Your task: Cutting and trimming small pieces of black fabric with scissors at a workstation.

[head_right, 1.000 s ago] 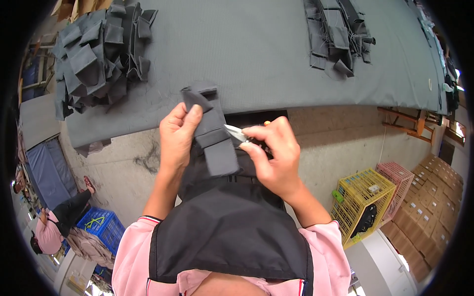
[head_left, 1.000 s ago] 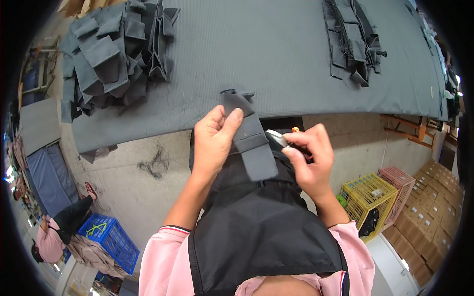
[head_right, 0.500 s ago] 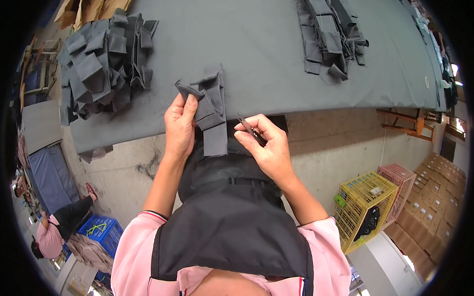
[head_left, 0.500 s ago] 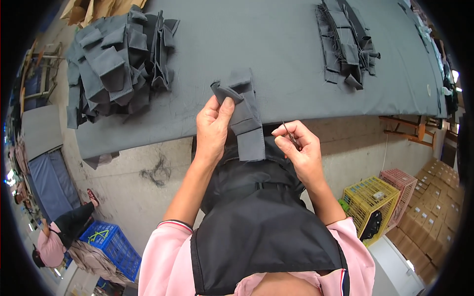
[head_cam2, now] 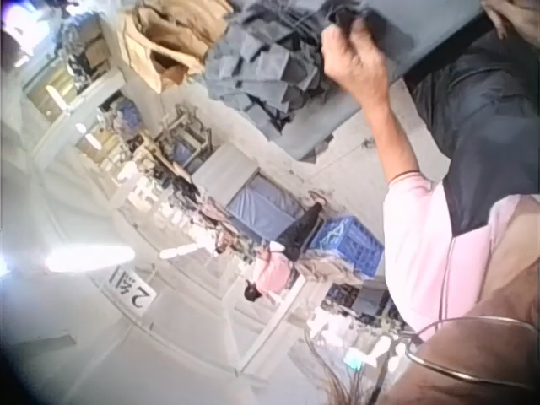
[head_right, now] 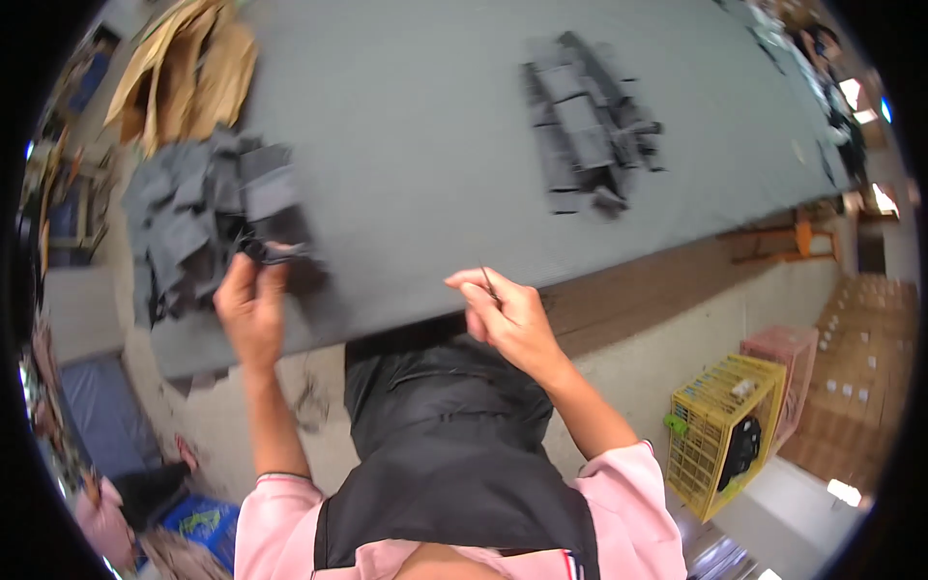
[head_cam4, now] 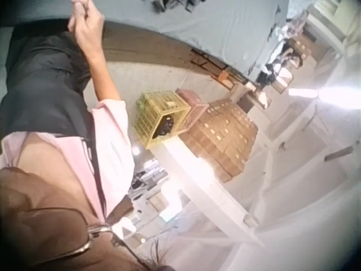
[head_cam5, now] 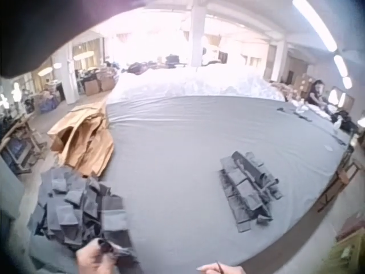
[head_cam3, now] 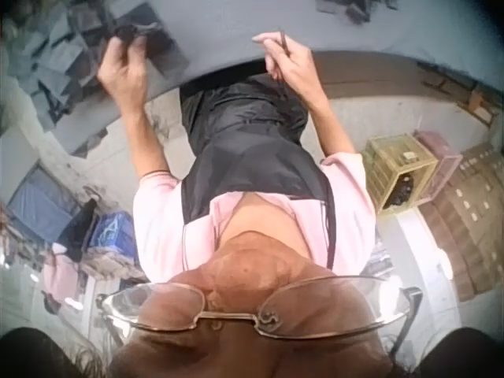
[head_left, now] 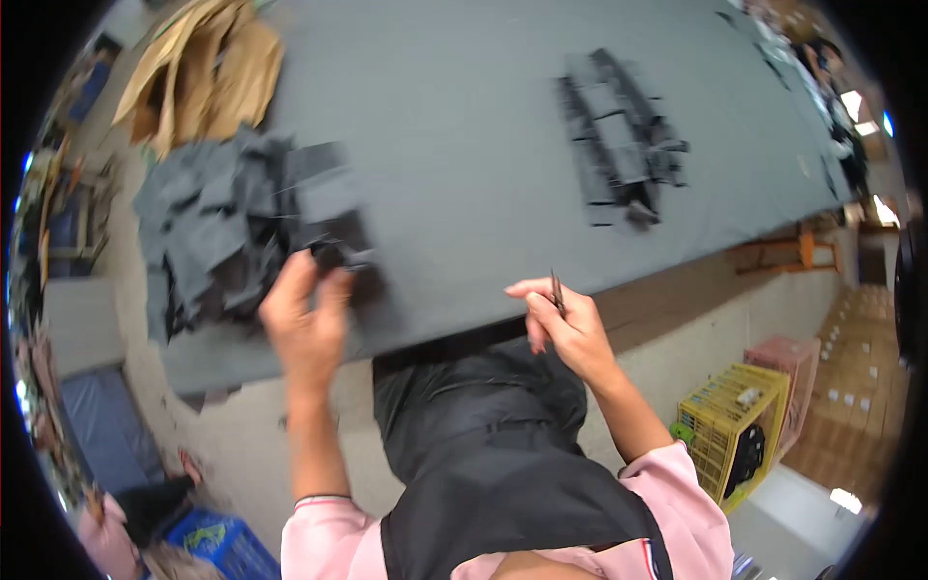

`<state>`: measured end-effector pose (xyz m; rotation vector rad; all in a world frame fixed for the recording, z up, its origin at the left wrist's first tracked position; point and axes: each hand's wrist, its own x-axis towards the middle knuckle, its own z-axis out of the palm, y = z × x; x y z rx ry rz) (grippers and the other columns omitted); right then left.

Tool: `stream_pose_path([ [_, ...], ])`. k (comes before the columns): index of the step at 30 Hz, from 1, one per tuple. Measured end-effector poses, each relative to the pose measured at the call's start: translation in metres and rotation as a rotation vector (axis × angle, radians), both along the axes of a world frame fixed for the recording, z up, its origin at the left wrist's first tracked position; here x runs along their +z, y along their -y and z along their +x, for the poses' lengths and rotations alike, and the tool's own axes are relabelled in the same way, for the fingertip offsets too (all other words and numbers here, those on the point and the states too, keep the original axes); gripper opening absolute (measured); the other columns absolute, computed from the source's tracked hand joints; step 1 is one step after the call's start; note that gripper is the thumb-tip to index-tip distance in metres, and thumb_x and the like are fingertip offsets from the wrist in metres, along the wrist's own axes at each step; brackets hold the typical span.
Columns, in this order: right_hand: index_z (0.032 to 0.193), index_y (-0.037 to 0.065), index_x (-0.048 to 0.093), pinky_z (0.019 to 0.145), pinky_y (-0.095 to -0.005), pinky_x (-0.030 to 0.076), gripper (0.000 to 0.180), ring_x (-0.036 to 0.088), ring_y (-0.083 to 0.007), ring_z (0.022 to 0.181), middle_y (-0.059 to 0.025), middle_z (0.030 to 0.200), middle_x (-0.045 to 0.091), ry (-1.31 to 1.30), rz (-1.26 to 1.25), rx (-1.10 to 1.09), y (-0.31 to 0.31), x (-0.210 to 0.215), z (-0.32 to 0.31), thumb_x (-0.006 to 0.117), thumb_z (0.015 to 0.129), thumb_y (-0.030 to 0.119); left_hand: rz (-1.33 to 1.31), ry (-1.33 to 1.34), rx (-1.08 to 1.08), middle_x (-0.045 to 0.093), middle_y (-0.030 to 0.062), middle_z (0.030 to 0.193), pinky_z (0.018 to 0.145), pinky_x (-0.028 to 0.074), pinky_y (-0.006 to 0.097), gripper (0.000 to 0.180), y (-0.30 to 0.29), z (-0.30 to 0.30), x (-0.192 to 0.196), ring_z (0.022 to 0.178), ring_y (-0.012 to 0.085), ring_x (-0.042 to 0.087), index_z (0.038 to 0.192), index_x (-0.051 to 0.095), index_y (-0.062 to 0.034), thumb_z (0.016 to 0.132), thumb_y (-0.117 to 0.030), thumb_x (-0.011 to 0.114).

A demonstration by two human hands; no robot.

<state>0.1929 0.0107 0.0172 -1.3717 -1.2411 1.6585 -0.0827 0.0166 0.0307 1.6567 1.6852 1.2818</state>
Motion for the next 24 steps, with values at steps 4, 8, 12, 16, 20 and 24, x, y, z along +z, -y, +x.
stream_pose_path([
  [4,0.100,-0.001,0.062,0.052,-0.0243,0.045,0.018,0.055,-0.0092,0.056,-0.0060,0.077,0.055,0.203,0.481,-0.122,-0.061,-0.009,0.019,0.053,0.094,0.014,-0.068,-0.793,0.115,0.058,0.0086,0.103,0.087,0.041,0.039,0.014,-0.033,-0.035,0.006,0.104,0.0296,0.052,0.091,0.060,-0.0034,0.080,-0.011,0.064],
  [8,0.097,-0.001,0.062,0.063,-0.0348,0.050,0.018,0.063,-0.0230,0.073,-0.0102,0.088,0.059,0.617,0.710,-0.325,-0.126,-0.014,0.070,0.062,0.088,0.015,-0.196,-0.972,0.240,0.054,0.0090,0.121,0.096,0.037,0.043,0.020,-0.037,-0.041,-0.003,0.123,0.0322,0.041,0.091,0.064,-0.0052,0.080,-0.022,0.065],
  [12,0.104,0.001,0.058,0.072,-0.0426,0.052,0.039,0.063,-0.0347,0.085,-0.0135,0.102,0.057,1.060,0.673,-0.300,-0.172,-0.015,0.101,0.071,0.080,0.028,-0.189,-0.916,0.243,0.056,0.0119,0.124,0.100,0.035,0.044,0.026,-0.036,-0.040,-0.001,0.123,0.0338,0.043,0.084,0.066,-0.0027,0.086,-0.028,0.061],
  [16,0.120,0.004,0.050,0.081,-0.0447,0.050,0.063,0.060,-0.0351,0.097,-0.0135,0.117,0.050,1.276,0.363,-0.128,-0.193,-0.031,0.093,0.074,0.072,0.038,-0.041,-0.867,0.258,0.054,0.0116,0.127,0.101,0.035,0.043,0.023,-0.010,-0.026,0.022,0.124,0.0340,0.043,0.099,0.063,-0.0018,0.086,-0.021,0.063],
  [20,0.113,0.001,0.050,0.078,-0.0480,0.050,0.053,0.062,-0.0373,0.092,-0.0165,0.115,0.048,1.245,0.420,-0.192,-0.188,-0.031,0.094,0.070,0.073,0.029,0.162,-0.684,0.212,0.054,0.0123,0.126,0.101,0.036,0.042,0.025,-0.005,0.006,0.034,0.122,0.0322,0.046,0.106,0.060,-0.0017,0.082,-0.009,0.064],
  [24,0.119,0.005,0.051,0.078,-0.0435,0.050,0.056,0.060,-0.0328,0.094,-0.0101,0.114,0.049,1.060,0.535,-0.335,-0.162,-0.019,0.088,0.069,0.071,0.026,0.036,-0.043,-0.104,0.061,0.0135,0.116,0.095,0.043,0.036,0.021,-0.016,0.055,0.027,0.108,0.0262,0.058,0.102,0.063,0.0001,0.081,0.001,0.059],
])
